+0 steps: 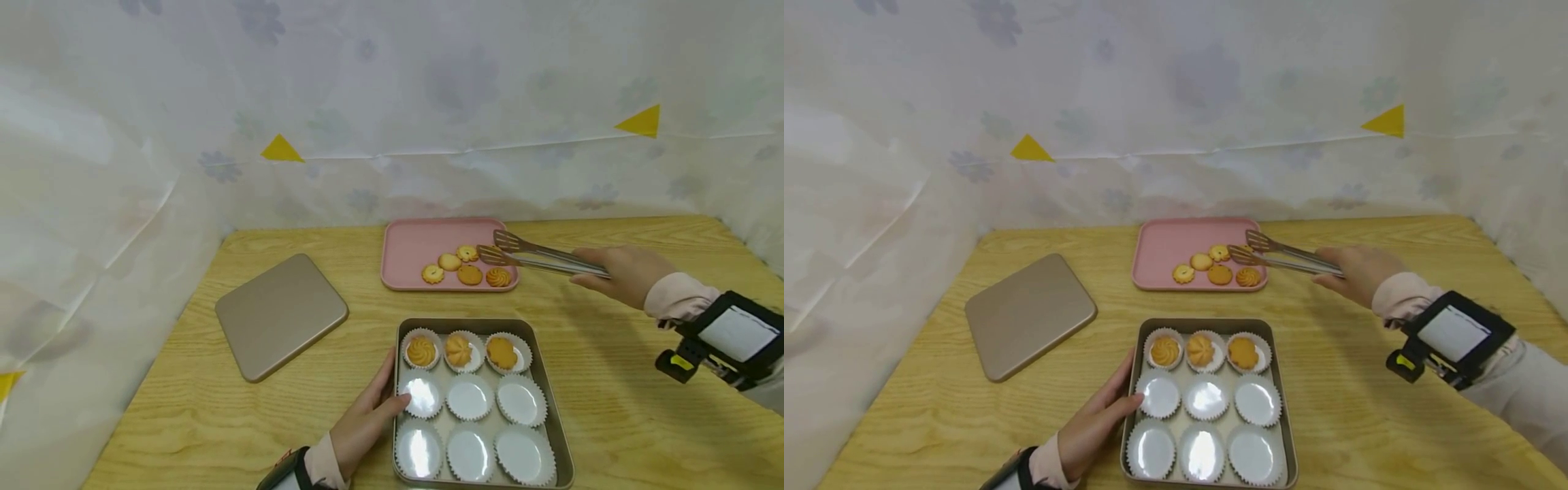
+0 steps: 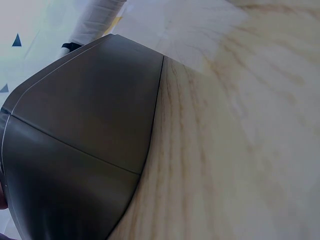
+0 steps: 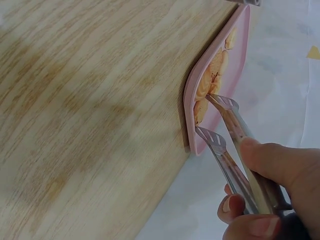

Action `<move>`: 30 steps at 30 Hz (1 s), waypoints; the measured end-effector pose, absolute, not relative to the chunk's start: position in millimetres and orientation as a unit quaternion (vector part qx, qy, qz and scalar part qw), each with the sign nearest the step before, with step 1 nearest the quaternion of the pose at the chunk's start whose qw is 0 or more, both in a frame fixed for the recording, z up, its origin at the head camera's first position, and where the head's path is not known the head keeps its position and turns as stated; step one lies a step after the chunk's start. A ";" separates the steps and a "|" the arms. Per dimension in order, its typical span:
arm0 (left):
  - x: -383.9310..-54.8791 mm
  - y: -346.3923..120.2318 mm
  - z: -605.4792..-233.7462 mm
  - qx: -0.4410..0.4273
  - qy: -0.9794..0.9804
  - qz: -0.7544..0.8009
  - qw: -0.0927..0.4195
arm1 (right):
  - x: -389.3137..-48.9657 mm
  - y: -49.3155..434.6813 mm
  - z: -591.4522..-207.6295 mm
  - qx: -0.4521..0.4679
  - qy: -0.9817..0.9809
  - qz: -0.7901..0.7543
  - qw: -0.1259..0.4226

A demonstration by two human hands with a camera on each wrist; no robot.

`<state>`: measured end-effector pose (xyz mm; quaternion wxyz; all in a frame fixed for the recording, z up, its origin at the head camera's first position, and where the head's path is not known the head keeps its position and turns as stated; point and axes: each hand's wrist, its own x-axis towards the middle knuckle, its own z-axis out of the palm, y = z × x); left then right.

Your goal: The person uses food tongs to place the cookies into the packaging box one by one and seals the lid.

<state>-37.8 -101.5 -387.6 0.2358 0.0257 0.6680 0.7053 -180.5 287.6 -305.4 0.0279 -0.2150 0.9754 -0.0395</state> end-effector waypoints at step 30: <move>-39.3 -100.6 -388.2 0.035 0.661 0.712 0.234 | -103.2 276.6 -297.8 -0.313 0.933 -0.134 -0.115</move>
